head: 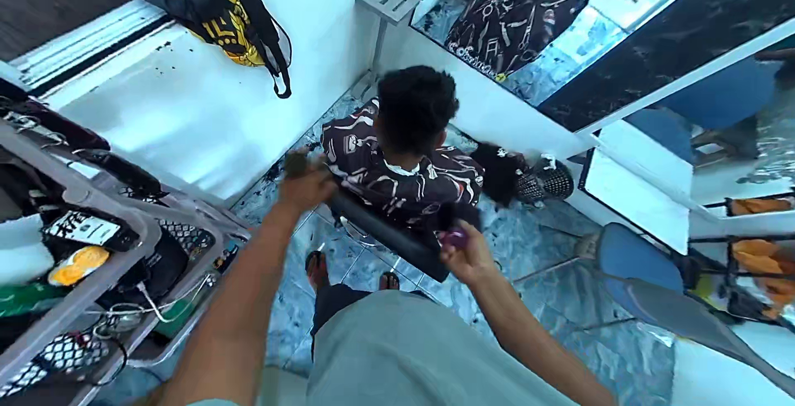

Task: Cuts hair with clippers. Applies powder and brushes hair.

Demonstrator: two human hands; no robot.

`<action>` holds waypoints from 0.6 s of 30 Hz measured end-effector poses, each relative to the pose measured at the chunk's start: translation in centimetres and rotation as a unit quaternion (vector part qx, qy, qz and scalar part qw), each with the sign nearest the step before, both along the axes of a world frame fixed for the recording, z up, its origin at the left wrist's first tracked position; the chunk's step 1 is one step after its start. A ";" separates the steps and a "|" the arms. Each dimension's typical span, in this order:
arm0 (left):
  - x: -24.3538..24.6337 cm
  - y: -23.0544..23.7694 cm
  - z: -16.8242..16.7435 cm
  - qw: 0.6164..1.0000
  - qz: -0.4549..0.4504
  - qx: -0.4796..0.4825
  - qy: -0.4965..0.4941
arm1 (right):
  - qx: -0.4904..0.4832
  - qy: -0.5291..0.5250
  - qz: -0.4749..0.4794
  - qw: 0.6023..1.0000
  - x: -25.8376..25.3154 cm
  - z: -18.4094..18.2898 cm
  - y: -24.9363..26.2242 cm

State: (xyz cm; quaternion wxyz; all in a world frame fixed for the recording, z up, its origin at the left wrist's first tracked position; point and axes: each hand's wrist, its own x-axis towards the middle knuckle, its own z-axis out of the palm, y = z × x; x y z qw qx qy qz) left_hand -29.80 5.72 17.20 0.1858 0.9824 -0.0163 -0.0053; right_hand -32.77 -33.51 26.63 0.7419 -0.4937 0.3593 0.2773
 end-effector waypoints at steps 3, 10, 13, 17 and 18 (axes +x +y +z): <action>-2.6 4.4 6.7 0.949 0.308 0.034 0.059 | 0.049 -0.126 0.337 0.932 -1.3 1.9 4.6; -19.2 -6.1 0.2 0.917 0.375 -0.047 0.129 | -0.170 -0.631 0.420 0.630 6.2 -1.1 13.7; -30.9 -14.4 -6.8 0.884 0.361 -0.143 0.260 | -0.198 -0.546 0.546 0.604 9.9 -5.3 2.8; -43.6 -26.6 -6.9 0.788 0.450 -0.201 0.369 | -0.408 -0.111 0.805 0.417 9.8 -7.4 -27.1; -47.1 -29.3 -8.0 0.748 0.501 -0.205 0.382 | -0.424 -0.019 0.806 0.414 9.2 -5.9 -32.2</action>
